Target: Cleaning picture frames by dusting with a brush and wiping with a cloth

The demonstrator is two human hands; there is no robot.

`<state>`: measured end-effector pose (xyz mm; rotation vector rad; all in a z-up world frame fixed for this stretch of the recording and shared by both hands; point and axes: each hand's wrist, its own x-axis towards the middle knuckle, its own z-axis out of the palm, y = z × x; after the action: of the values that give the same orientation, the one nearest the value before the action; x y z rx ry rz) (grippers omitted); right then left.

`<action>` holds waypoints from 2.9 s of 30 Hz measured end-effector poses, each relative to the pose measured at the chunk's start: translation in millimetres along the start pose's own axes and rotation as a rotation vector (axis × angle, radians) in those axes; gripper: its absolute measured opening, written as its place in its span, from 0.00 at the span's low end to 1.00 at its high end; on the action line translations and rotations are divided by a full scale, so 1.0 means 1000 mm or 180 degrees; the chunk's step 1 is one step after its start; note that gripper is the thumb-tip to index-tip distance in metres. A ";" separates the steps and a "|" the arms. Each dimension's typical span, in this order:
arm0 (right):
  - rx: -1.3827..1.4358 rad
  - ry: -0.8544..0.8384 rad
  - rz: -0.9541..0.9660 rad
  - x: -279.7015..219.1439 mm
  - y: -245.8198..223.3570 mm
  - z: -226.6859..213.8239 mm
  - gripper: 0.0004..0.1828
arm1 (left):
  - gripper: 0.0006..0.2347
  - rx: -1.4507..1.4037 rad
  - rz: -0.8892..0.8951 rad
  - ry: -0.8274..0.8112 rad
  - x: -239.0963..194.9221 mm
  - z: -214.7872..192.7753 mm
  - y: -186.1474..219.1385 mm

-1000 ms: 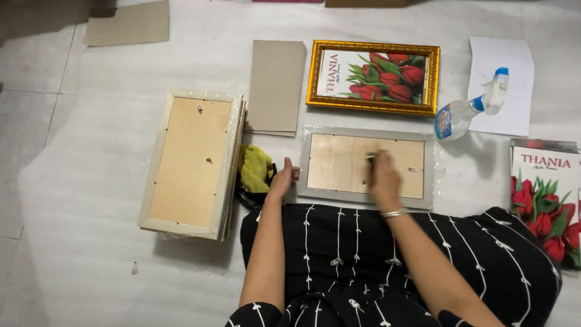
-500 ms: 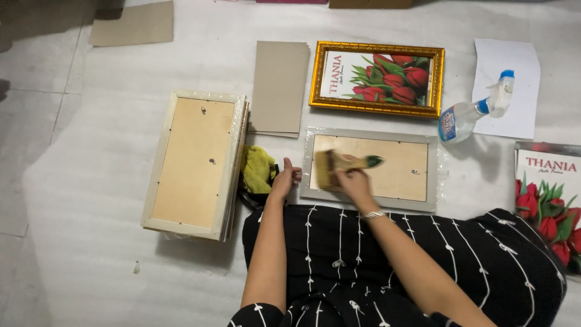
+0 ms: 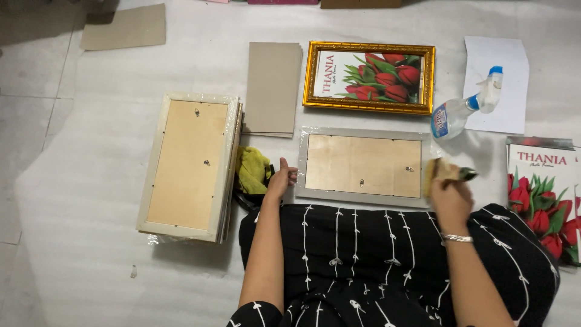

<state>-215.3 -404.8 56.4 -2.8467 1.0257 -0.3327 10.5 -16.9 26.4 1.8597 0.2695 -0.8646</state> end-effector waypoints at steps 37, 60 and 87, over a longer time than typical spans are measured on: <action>0.1235 -0.1942 0.0819 -0.012 -0.032 -0.017 0.34 | 0.39 0.0051 0.0196 0.0118 0.045 0.002 -0.046; 0.1061 -0.1683 0.0764 0.041 0.031 -0.029 0.25 | 0.42 -0.0010 0.0102 0.0157 0.010 0.002 -0.019; -0.0032 -0.1515 -0.0164 0.090 0.083 0.007 0.22 | 0.24 0.1298 0.0943 0.1339 -0.026 0.078 -0.003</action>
<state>-197.7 -525.4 51.7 -2.7536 0.8542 0.3348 -43.9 -78.1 24.1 2.3848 0.0702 -0.3315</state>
